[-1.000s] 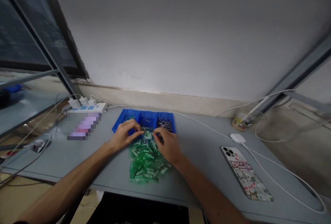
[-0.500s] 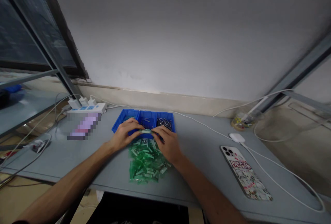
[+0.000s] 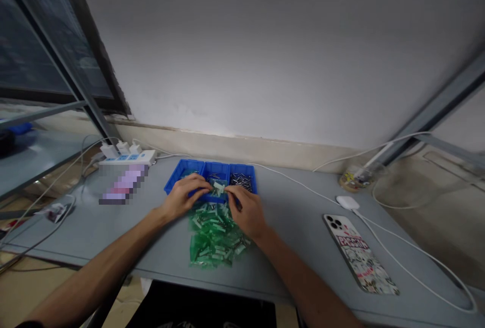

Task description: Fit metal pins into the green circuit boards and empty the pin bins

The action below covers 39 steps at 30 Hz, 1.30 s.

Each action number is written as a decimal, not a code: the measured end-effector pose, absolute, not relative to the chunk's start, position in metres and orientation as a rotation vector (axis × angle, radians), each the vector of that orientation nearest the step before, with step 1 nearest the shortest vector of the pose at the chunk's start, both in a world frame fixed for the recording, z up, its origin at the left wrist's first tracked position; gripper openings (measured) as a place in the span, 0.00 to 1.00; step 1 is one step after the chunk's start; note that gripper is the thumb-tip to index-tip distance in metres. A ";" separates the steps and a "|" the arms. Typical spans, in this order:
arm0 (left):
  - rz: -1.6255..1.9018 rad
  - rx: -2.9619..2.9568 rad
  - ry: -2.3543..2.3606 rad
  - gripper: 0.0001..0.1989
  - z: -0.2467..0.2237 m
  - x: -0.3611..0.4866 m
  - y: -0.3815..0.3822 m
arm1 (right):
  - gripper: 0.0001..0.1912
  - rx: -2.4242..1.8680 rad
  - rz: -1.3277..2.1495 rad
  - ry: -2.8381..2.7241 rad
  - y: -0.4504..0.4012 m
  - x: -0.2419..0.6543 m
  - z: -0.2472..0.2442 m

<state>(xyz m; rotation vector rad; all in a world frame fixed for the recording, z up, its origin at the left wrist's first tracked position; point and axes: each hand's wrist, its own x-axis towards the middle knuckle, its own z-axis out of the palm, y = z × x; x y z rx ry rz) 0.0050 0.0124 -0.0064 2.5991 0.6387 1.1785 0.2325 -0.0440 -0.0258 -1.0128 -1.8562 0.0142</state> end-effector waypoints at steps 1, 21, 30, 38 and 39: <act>1.182 2.604 0.639 0.09 -0.006 0.005 0.013 | 0.10 -1.007 0.011 -1.854 -0.044 0.233 -0.026; 0.897 2.486 1.682 0.12 0.001 -0.043 0.053 | 0.15 -1.049 0.105 -2.058 -0.045 0.232 -0.034; 0.888 2.501 1.678 0.09 0.007 -0.038 0.043 | 0.13 -1.000 0.076 -2.213 -0.047 0.231 -0.030; 1.011 2.638 1.220 0.07 0.005 -0.018 0.027 | 0.11 -1.120 0.014 -2.357 -0.046 0.229 -0.039; 1.000 2.659 1.156 0.08 0.004 -0.015 0.025 | 0.13 -1.132 0.006 -2.369 -0.046 0.230 -0.038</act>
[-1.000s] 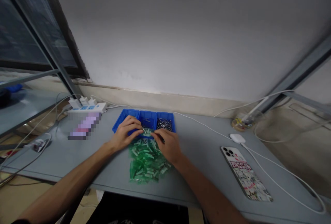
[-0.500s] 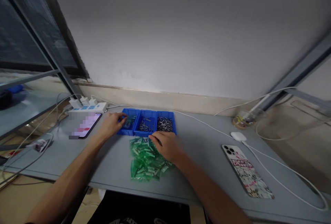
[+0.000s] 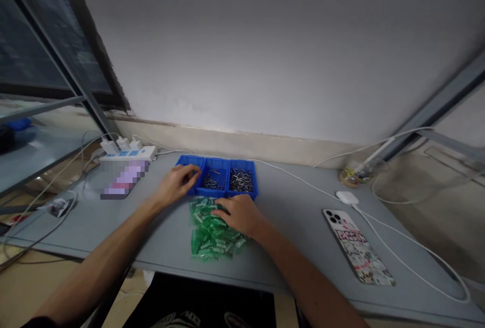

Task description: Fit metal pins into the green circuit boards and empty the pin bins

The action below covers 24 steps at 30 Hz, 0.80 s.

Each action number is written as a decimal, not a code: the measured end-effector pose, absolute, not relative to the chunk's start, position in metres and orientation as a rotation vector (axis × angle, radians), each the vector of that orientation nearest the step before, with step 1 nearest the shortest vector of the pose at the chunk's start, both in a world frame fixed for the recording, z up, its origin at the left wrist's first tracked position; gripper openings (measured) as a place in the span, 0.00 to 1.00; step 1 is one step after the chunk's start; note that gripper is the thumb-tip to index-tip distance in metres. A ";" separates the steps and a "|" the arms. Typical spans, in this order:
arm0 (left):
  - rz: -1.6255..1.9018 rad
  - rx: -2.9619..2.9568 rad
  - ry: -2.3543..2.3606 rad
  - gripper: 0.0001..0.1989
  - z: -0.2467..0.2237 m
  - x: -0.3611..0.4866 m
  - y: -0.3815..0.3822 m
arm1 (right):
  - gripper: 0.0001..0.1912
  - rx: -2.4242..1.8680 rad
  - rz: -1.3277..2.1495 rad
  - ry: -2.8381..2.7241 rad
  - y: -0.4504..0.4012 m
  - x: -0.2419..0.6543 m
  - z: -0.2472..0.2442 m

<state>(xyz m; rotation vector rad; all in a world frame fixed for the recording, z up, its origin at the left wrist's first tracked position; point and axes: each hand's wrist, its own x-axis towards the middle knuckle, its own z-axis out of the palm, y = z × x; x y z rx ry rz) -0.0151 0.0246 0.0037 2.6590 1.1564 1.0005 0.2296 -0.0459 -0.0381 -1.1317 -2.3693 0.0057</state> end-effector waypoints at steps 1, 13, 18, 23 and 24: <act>0.991 2.680 1.100 0.08 0.002 -0.012 0.022 | 0.14 -1.140 -0.001 -2.381 -0.046 0.230 -0.037; 1.182 2.598 0.781 0.10 0.003 0.000 0.007 | 0.10 -0.983 0.031 -2.190 -0.046 0.231 -0.033; 1.131 2.634 0.598 0.12 0.003 0.004 0.006 | 0.11 -1.148 0.114 -1.922 -0.047 0.234 -0.025; 0.995 2.660 0.481 0.17 0.002 0.005 0.004 | 0.13 -1.184 0.235 -1.875 -0.047 0.232 -0.023; 1.000 2.667 0.467 0.17 0.002 0.005 0.004 | 0.14 -1.192 0.250 -1.869 -0.047 0.231 -0.023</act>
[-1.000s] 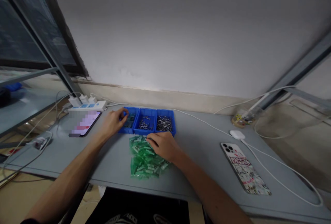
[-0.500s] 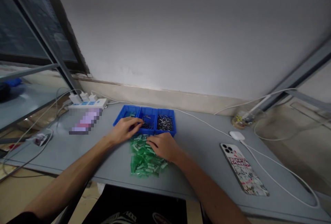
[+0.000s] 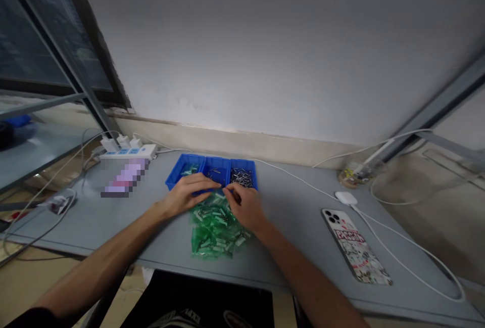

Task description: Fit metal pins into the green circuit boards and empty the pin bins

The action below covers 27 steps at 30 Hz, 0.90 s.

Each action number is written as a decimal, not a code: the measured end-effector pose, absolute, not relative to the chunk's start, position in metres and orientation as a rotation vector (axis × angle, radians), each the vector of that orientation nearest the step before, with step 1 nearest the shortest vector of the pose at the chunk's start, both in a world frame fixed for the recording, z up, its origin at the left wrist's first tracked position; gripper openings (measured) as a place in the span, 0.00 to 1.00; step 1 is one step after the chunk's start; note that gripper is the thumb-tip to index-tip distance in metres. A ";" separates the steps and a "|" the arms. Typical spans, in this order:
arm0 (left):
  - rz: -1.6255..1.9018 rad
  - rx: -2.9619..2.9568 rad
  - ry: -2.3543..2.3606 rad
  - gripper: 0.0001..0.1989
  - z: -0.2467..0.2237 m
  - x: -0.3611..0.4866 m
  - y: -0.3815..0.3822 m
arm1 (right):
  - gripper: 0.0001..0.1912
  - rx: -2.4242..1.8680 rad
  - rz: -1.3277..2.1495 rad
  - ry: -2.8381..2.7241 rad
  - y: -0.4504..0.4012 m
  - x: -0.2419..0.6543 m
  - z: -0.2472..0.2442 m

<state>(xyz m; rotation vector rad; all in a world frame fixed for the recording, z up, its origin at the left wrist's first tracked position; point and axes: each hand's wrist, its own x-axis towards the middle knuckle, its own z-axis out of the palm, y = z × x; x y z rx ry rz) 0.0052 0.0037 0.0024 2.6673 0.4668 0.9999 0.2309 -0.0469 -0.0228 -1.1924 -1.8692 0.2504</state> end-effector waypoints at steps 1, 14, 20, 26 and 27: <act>1.013 2.679 0.456 0.17 0.002 0.005 0.004 | 0.15 -1.202 0.263 -1.864 -0.047 0.230 -0.023; 1.187 2.587 0.615 0.08 0.003 0.005 0.003 | 0.10 -1.100 0.139 -1.943 -0.048 0.231 -0.029; 1.055 2.594 0.745 0.13 0.001 0.004 0.003 | 0.05 -1.022 0.026 -1.986 -0.045 0.232 -0.030; 0.969 2.648 0.667 0.10 0.001 0.007 0.001 | 0.09 -1.019 0.059 -1.973 -0.044 0.237 -0.032; 0.960 2.647 0.665 0.10 0.001 0.007 0.000 | 0.11 -1.029 0.086 -1.961 -0.044 0.237 -0.033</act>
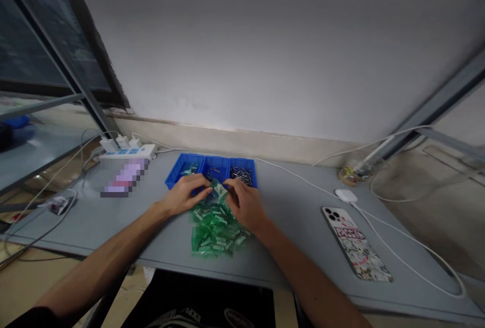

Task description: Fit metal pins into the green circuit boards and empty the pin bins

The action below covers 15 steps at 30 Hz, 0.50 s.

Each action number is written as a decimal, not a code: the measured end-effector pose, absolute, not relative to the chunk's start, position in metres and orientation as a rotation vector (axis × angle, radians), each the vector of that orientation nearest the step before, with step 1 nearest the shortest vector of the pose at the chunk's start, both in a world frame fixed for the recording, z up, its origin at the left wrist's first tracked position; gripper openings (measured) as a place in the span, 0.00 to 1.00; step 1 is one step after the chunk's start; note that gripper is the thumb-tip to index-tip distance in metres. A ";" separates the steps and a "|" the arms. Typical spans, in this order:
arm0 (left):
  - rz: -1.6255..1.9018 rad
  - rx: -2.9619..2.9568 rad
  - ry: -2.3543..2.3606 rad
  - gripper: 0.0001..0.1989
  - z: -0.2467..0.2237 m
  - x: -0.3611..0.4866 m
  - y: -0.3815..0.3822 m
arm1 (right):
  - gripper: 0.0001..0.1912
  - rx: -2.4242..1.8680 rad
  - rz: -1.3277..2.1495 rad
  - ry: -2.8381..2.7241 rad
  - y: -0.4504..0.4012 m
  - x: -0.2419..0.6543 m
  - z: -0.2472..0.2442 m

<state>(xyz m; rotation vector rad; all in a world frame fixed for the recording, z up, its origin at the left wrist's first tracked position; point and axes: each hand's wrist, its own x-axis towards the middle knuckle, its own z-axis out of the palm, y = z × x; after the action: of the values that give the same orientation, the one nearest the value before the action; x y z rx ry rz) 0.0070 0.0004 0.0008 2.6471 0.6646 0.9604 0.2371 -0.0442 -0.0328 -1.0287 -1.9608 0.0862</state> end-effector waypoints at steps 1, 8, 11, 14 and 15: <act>0.951 2.643 0.667 0.10 0.001 0.007 0.000 | 0.13 -1.033 0.110 -1.939 -0.044 0.236 -0.034; 1.036 2.501 0.771 0.11 0.000 0.008 0.000 | 0.19 -0.990 0.054 -1.895 -0.041 0.232 -0.035; 1.055 2.457 0.790 0.13 0.000 0.009 0.000 | 0.19 -1.015 0.086 -1.943 -0.044 0.233 -0.030; 1.075 2.427 0.795 0.13 0.000 0.009 -0.001 | 0.15 -0.999 0.140 -1.961 -0.047 0.234 -0.025; 1.078 2.420 0.794 0.13 0.001 0.009 -0.001 | 0.14 -0.993 0.148 -1.973 -0.048 0.234 -0.024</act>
<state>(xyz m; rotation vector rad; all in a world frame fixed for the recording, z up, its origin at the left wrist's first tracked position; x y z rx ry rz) 0.0088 -0.0009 0.0006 2.4200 0.7942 1.0785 0.2342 -0.0479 -0.0238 -0.9934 -1.9729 0.1484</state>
